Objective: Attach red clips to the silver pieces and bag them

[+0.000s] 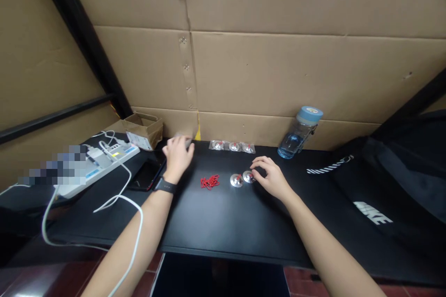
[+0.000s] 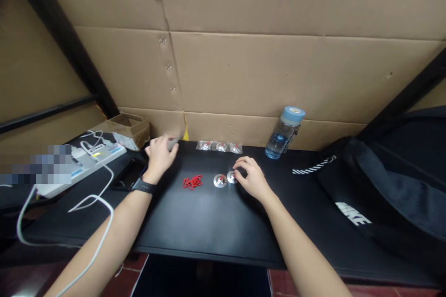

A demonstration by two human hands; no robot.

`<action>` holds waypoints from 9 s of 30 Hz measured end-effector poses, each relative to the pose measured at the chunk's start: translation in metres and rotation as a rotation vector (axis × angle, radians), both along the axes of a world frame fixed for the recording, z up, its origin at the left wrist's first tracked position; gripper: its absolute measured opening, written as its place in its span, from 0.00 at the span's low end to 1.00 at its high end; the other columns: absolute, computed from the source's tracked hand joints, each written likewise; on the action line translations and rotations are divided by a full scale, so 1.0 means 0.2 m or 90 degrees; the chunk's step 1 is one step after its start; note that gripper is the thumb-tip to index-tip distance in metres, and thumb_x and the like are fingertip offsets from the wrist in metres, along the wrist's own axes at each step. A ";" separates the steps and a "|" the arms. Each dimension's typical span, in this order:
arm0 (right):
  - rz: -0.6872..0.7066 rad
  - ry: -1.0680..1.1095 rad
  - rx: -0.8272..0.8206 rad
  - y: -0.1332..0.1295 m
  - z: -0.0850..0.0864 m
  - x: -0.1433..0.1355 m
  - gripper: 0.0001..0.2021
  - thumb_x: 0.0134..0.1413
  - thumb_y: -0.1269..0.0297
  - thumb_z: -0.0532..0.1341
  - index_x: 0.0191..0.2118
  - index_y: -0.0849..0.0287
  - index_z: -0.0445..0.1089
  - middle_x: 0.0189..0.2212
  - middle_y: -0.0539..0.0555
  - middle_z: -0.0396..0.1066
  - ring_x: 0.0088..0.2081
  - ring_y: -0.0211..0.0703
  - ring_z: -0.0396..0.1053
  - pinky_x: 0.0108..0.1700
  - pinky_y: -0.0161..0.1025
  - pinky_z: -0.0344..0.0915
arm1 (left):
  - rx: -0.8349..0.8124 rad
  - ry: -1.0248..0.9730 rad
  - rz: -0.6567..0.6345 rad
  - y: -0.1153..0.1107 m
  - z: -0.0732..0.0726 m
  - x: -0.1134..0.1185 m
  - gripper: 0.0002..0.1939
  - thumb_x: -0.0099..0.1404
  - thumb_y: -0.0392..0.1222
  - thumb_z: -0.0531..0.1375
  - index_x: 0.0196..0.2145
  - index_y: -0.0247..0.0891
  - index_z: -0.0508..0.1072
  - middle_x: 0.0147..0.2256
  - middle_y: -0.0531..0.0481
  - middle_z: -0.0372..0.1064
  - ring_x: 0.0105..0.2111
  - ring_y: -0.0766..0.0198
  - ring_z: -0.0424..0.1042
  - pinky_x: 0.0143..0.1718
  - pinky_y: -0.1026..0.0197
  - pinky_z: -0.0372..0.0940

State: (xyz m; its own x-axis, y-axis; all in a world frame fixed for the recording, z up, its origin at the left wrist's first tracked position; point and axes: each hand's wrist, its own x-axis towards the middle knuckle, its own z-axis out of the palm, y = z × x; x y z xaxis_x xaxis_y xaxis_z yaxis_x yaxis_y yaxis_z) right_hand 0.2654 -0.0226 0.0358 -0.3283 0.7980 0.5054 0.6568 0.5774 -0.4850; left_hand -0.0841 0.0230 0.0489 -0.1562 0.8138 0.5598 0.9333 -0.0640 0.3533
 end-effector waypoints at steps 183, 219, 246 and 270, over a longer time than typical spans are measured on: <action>0.041 -0.013 -0.085 0.03 -0.07 -0.12 0.05 0.56 0.68 0.68 0.39 0.57 0.74 0.36 0.52 0.76 0.38 0.42 0.73 0.44 0.39 0.67 | -0.228 0.196 -0.629 -0.23 -0.13 0.44 0.20 0.71 0.51 0.59 0.59 0.61 0.71 0.71 0.48 0.45 0.67 0.42 0.52 0.61 0.37 0.52; 0.063 -0.102 -0.067 0.05 -0.06 -0.03 0.08 0.67 0.63 0.59 0.40 0.54 0.75 0.45 0.55 0.72 0.46 0.47 0.67 0.51 0.45 0.66 | -0.171 0.043 -0.430 -0.20 -0.07 0.49 0.09 0.69 0.43 0.58 0.33 0.43 0.78 0.43 0.48 0.76 0.48 0.51 0.66 0.48 0.46 0.54; 0.086 -0.205 -0.121 -0.04 0.00 -0.07 0.14 0.64 0.67 0.60 0.54 0.51 0.73 0.50 0.55 0.77 0.49 0.49 0.69 0.51 0.47 0.54 | -0.171 0.153 -0.512 -0.23 -0.08 0.51 0.16 0.64 0.43 0.62 0.50 0.46 0.76 0.49 0.47 0.75 0.52 0.49 0.61 0.48 0.47 0.51; 0.001 -0.278 -0.035 -0.01 -0.07 -0.13 0.12 0.64 0.58 0.64 0.52 0.45 0.75 0.57 0.55 0.72 0.56 0.51 0.66 0.51 0.48 0.50 | -0.181 0.034 -0.332 -0.22 -0.09 0.49 0.11 0.68 0.43 0.59 0.47 0.45 0.74 0.32 0.49 0.77 0.46 0.51 0.67 0.48 0.47 0.47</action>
State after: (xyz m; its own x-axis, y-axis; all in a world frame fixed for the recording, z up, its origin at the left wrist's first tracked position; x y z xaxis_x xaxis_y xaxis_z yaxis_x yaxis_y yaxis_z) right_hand 0.2396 -0.0251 0.0219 -0.5035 0.8186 0.2764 0.8055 0.5604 -0.1924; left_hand 0.0131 -0.0206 0.0307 0.3273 0.8944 0.3050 0.8209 -0.4290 0.3770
